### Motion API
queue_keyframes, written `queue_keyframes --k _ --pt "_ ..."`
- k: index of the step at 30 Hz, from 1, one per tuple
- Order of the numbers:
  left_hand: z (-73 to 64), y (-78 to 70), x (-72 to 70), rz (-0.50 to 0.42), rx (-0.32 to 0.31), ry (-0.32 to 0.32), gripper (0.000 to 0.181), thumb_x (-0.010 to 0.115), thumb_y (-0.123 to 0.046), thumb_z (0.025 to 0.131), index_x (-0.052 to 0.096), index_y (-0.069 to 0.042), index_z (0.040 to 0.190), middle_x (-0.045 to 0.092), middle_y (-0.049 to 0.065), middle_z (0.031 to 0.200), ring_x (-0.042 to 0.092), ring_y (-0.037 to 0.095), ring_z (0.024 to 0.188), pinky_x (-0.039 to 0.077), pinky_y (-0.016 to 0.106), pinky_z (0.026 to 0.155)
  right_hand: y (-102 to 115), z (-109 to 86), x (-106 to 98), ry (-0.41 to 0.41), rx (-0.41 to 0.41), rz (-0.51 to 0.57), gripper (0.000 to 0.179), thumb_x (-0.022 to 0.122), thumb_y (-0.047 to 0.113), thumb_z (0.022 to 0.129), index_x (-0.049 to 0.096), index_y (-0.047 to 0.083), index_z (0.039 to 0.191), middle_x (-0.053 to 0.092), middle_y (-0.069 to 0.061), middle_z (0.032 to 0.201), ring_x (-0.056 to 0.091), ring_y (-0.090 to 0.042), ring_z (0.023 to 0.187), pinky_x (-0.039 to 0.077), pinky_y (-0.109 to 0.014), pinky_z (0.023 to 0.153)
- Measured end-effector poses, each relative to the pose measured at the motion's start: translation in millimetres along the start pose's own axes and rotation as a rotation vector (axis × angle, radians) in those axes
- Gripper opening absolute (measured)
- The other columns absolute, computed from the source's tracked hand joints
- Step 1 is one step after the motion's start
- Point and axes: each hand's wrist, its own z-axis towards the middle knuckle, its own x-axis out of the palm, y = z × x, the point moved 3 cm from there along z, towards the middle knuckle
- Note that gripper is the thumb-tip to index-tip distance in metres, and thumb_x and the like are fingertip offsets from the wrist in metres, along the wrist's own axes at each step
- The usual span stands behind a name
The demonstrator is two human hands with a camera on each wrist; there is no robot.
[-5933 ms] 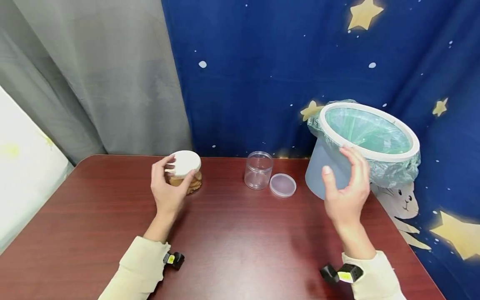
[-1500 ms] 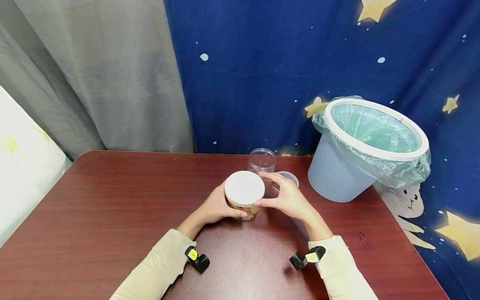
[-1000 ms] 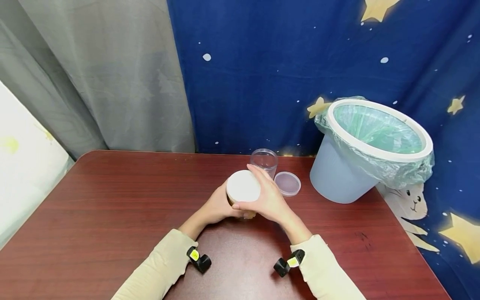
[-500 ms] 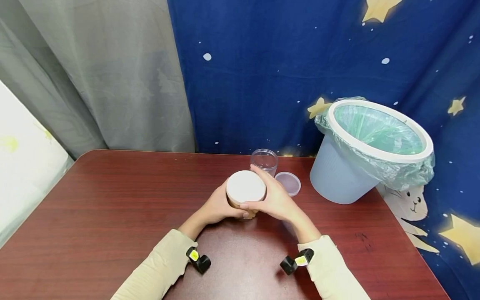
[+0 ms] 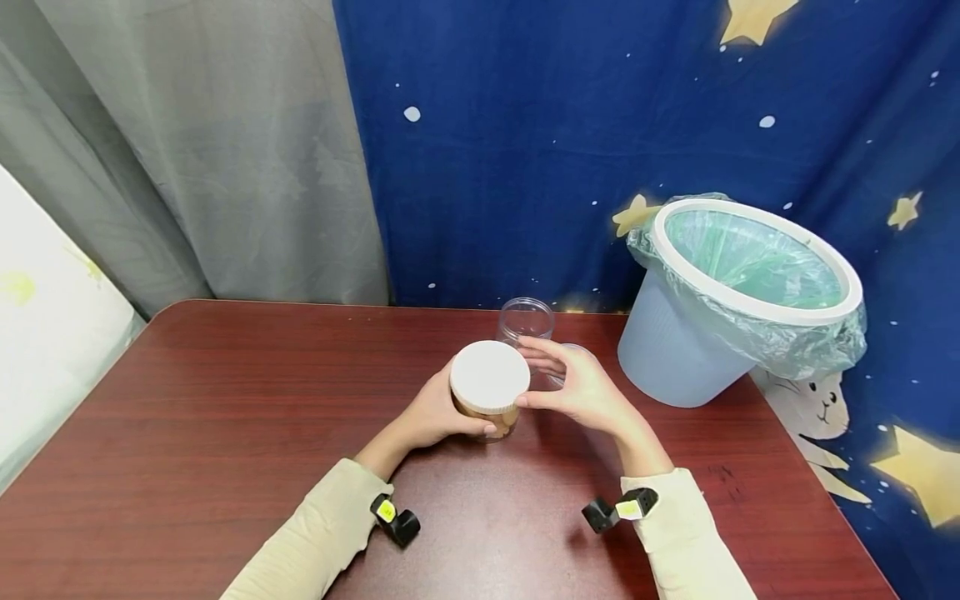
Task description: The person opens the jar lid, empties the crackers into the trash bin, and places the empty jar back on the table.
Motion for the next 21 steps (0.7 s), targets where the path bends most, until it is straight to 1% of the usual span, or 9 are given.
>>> queue_keyframes --k 3,5,7,9,13,16,17,19,21 --pt "-0.9 0.3 0.0 -0.004 -0.006 -0.001 0.105 0.098 -0.015 0.060 0.042 -0.024 0.149 0.061 0.002 0.138 0.058 0.020 0.125 0.042 0.045 0.112 -0.4 -0.4 0.6 -0.014 0.029 0.019 0.076 0.091 0.019 0.074 0.057 0.010 0.142 0.064 -0.010 0.139 0.067 -0.028 0.122 0.051 -0.054 0.103" --pt "-1.5 0.3 0.1 -0.002 -0.011 0.000 0.105 0.098 -0.015 0.061 0.042 -0.024 0.149 0.060 0.002 0.138 0.058 0.020 0.125 0.042 0.045 0.112 -1.2 -0.7 1.8 -0.028 0.039 0.030 0.075 0.091 0.019 0.074 0.059 0.009 0.141 0.065 -0.010 0.139 0.067 -0.029 0.121 0.051 -0.053 0.102" --pt "-1.9 0.1 0.2 -0.001 -0.020 0.003 0.106 0.098 -0.015 0.061 0.041 -0.025 0.149 0.060 0.002 0.138 0.058 0.019 0.125 0.041 0.045 0.112 -2.1 -0.6 4.1 -0.045 0.035 0.033 0.075 0.092 0.017 0.073 0.059 0.009 0.140 0.064 -0.010 0.139 0.066 -0.030 0.122 0.051 -0.051 0.104" --pt "-2.0 -0.3 0.4 0.000 -0.023 0.008 0.107 0.098 -0.015 0.061 0.040 -0.026 0.150 0.059 0.002 0.139 0.057 0.019 0.126 0.041 0.046 0.112 -3.0 0.5 8.5 -0.054 0.017 0.035 0.076 0.092 0.015 0.073 0.058 0.007 0.141 0.063 -0.010 0.141 0.063 -0.030 0.127 0.049 -0.048 0.107" --pt "-2.2 -1.3 0.4 -0.005 -0.017 0.016 0.107 0.097 -0.015 0.062 0.038 -0.027 0.150 0.058 0.001 0.140 0.056 0.019 0.126 0.041 0.043 0.112 -1.9 4.4 22.4 -0.082 -0.014 -0.066 0.087 0.094 0.023 0.070 0.052 0.012 0.146 0.056 -0.006 0.148 0.055 -0.025 0.136 0.044 -0.046 0.114" --pt "-2.4 -1.3 0.7 -0.032 -0.014 0.025 0.105 0.094 -0.012 0.063 0.037 -0.027 0.150 0.058 0.002 0.139 0.056 0.019 0.124 0.044 0.037 0.108 -0.3 7.7 34.2 -0.128 -0.003 -0.162 0.095 0.095 0.035 0.067 0.049 0.021 0.149 0.052 -0.001 0.152 0.052 -0.023 0.138 0.044 -0.048 0.111" --pt "-2.3 -1.2 1.0 -0.049 -0.012 0.031 0.105 0.093 -0.010 0.064 0.037 -0.027 0.150 0.058 0.003 0.139 0.056 0.020 0.123 0.045 0.036 0.107 0.4 8.6 37.8 -0.146 0.004 -0.178 0.097 0.095 0.038 0.066 0.048 0.023 0.150 0.052 -0.001 0.152 0.051 -0.023 0.137 0.045 -0.050 0.110" --pt "-2.2 -0.6 1.6 -0.080 -0.012 0.039 0.104 0.092 -0.007 0.064 0.037 -0.027 0.150 0.058 0.004 0.138 0.056 0.021 0.122 0.046 0.033 0.105 0.6 10.2 44.2 -0.180 0.024 -0.177 0.100 0.096 0.041 0.063 0.048 0.025 0.150 0.050 0.001 0.153 0.050 -0.023 0.138 0.045 -0.051 0.109" --pt "-1.7 -0.3 2.1 -0.091 -0.010 0.043 0.104 0.092 -0.007 0.065 0.036 -0.027 0.151 0.057 0.004 0.139 0.056 0.021 0.123 0.047 0.032 0.104 0.7 11.4 49.2 -0.211 0.040 -0.172 0.102 0.096 0.042 0.062 0.048 0.026 0.149 0.049 0.002 0.153 0.049 -0.023 0.139 0.044 -0.052 0.108"
